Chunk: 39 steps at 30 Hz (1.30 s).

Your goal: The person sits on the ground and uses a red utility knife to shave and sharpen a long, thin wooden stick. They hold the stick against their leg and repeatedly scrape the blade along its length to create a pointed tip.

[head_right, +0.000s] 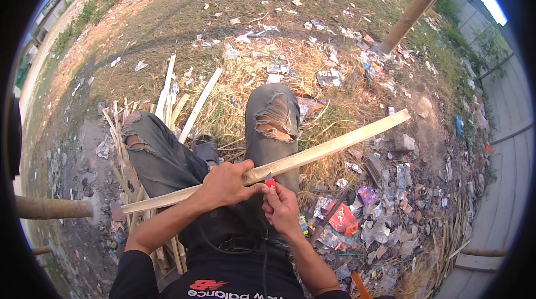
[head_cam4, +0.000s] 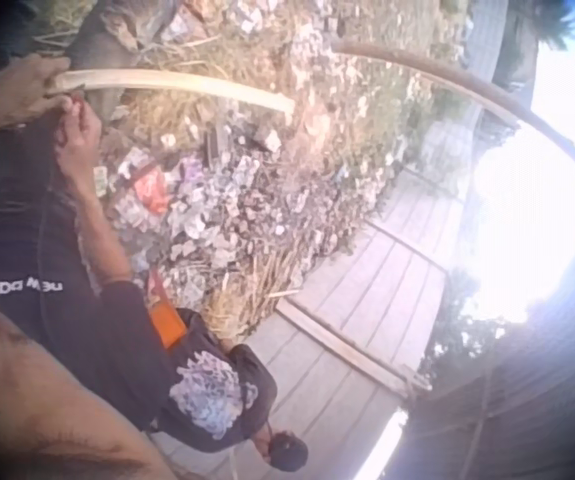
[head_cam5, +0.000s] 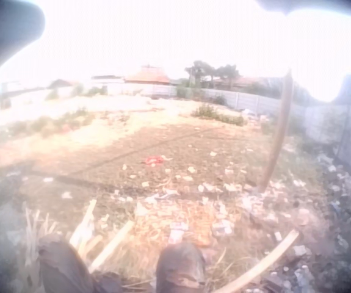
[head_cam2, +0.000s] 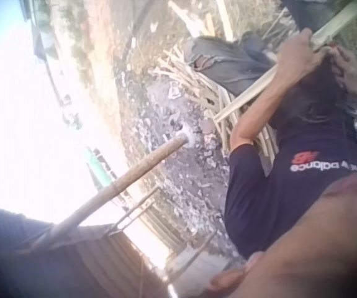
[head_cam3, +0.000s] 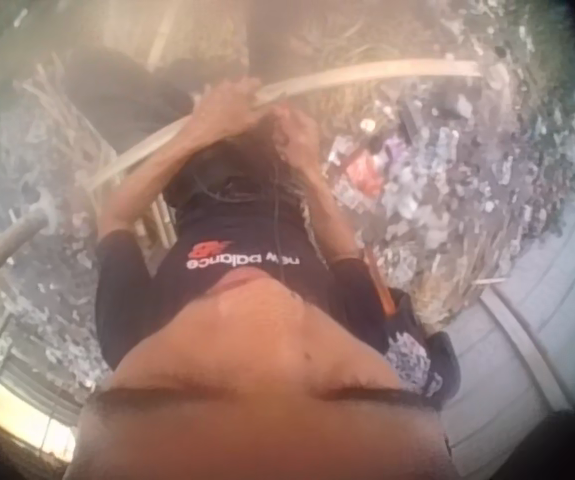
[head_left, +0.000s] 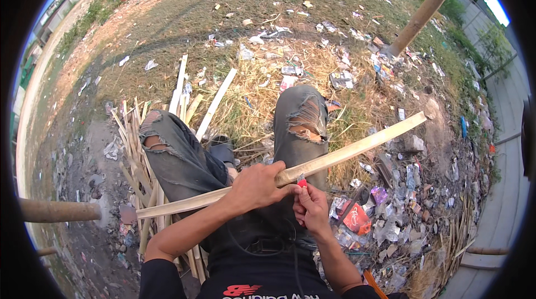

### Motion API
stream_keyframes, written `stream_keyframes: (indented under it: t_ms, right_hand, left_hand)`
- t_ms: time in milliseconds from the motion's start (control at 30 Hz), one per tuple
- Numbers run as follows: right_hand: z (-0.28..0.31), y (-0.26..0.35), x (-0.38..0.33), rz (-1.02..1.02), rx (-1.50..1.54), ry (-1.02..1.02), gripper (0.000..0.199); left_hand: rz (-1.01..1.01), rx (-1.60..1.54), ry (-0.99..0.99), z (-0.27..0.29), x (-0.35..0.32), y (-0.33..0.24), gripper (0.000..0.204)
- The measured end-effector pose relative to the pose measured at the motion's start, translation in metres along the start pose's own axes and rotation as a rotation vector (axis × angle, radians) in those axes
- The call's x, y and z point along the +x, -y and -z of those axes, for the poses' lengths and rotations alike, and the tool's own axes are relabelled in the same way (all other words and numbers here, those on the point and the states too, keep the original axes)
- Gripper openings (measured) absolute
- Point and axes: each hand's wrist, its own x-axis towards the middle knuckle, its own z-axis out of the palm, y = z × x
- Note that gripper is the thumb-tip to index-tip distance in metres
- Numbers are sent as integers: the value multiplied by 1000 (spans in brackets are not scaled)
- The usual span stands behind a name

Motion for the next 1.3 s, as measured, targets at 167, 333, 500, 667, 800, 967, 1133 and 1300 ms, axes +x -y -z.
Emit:
stream_keyframes:
  t_ms: [167,333,500,667,800,967,1133,1300]
  right_hand:
    - [18,10,2,-65,-121,176,36]
    - [24,17,9,-161,-79,245,32]
    - [19,26,11,-201,-72,225,30]
    - [9,15,8,-99,-32,118,30]
    - [2,13,4,-45,-73,27,30]
    - [-2,0,3,44,-118,-47,31]
    - [18,9,5,-71,-63,178,33]
    - [27,19,13,-184,-74,249,32]
  left_hand:
    - [-61,-93,51,4,7,10,74]
    - [-119,-101,112,5,9,11,70]
    - [-210,-111,-1,-6,8,20,62]
    - [-96,-54,-33,-12,2,12,60]
    - [-78,52,-89,-15,-2,7,60]
    - [-70,123,-139,-11,-4,4,62]
    - [-99,48,-100,-9,-4,8,63]
    - [-141,-51,-95,-11,0,13,65]
